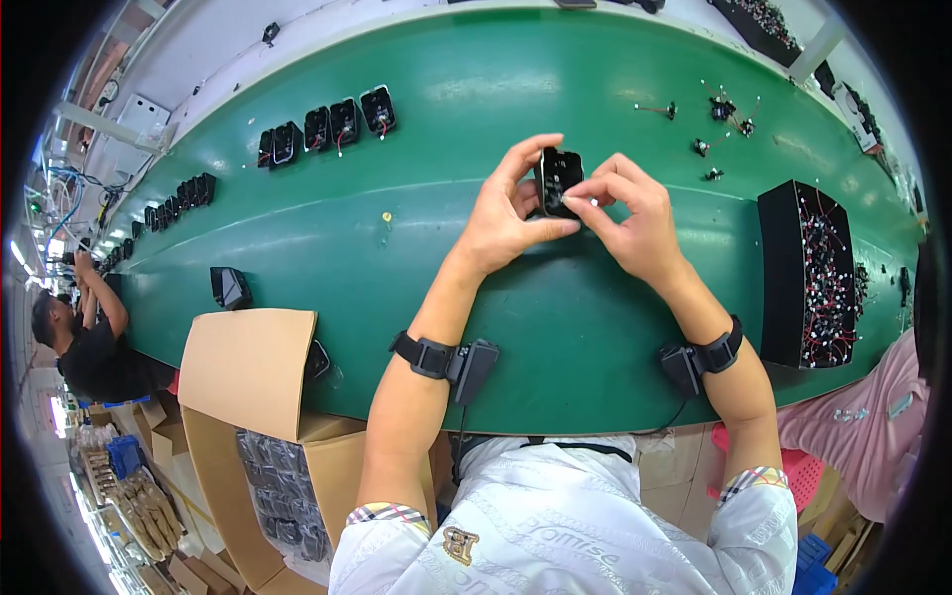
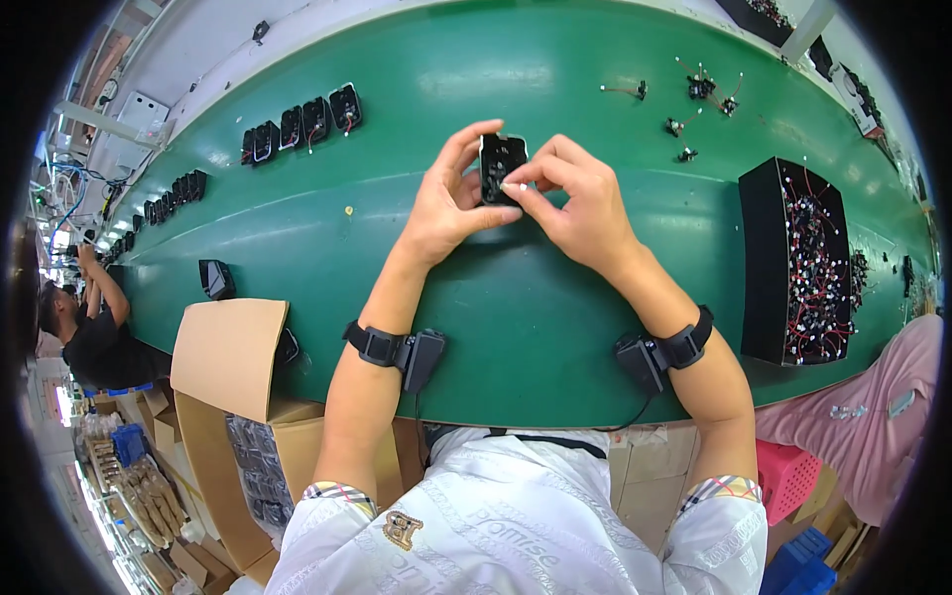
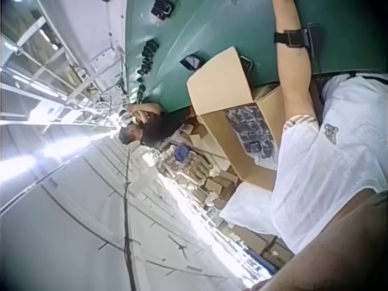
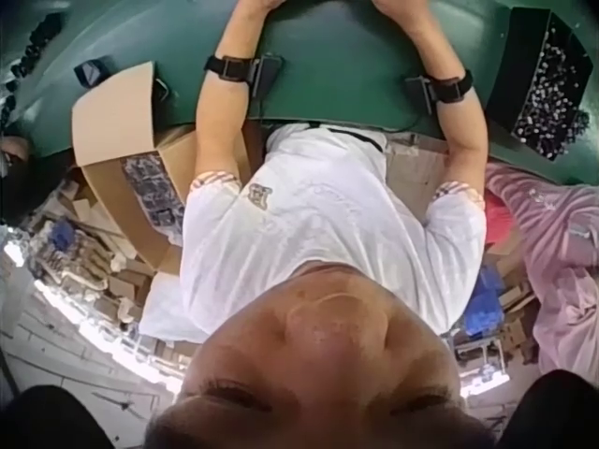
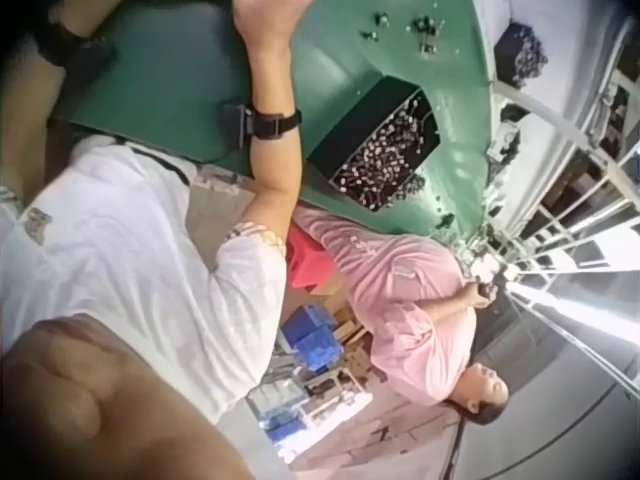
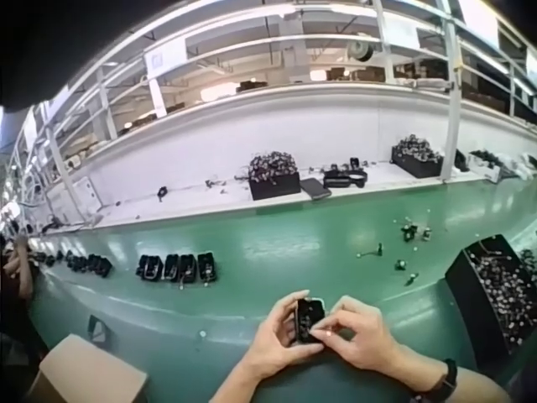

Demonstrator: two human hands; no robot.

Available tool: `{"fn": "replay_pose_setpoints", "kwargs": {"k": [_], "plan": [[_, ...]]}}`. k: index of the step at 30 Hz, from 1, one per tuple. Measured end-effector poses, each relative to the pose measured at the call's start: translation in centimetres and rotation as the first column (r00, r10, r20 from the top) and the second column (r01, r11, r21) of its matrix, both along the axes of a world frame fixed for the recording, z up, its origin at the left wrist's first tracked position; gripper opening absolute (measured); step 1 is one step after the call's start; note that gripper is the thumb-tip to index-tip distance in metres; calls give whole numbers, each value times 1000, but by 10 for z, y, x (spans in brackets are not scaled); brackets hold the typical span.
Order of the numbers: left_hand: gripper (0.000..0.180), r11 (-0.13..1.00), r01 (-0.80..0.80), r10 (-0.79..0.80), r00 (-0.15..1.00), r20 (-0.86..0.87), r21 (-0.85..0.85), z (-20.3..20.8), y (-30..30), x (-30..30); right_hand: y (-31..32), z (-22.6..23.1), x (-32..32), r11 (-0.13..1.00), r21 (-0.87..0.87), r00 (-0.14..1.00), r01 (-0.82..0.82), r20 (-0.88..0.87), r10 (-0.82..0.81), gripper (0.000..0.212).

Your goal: The person inserts a circuit board into a plastic housing, snaps on a cover, and places the assembly on the table before retrieving components from a box to repeat the process and pack finished units.

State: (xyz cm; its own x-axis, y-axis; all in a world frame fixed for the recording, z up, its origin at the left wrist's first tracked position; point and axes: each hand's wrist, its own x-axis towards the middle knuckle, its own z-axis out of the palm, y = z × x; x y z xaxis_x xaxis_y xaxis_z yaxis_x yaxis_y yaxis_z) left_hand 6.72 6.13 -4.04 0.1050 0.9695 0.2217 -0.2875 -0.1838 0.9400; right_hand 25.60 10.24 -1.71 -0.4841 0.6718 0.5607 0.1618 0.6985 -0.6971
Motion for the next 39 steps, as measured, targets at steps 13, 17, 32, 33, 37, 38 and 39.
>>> {"fn": "replay_pose_setpoints", "kwargs": {"k": [13, 17, 32, 33, 37, 38, 39], "plan": [[93, 1000, 0, 1, 999, -36, 4, -2, 3, 4, 3, 10, 7, 999, 36, 999, 35, 26, -36, 9], [93, 998, -60, 61, 995, -80, 19, -4, 2, 5, 13, 2, 11, 970, -242, 992, 29, -114, -58, 11], [86, 996, -4, 27, 962, -271, 86, -8, 1, 10, 14, 2, 15, 998, -65, 989, -4, 146, 13, 17], [86, 996, -3, 26, 962, -270, 85, -9, 2, 10, 13, -1, 14, 1000, -17, 984, -1, 179, 4, 17], [84, 982, 0, 94, 870, -484, 189, -12, 3, 13, 13, -6, 15, 999, 34, 966, 11, 259, -19, 17], [85, 986, -10, 82, 902, -424, 169, -12, 3, 13, 13, -2, 15, 999, 36, 966, 8, 258, -17, 17], [85, 989, -18, 71, 929, -362, 149, -13, 3, 12, 13, 3, 16, 999, -36, 981, 0, 196, 7, 16]]}}
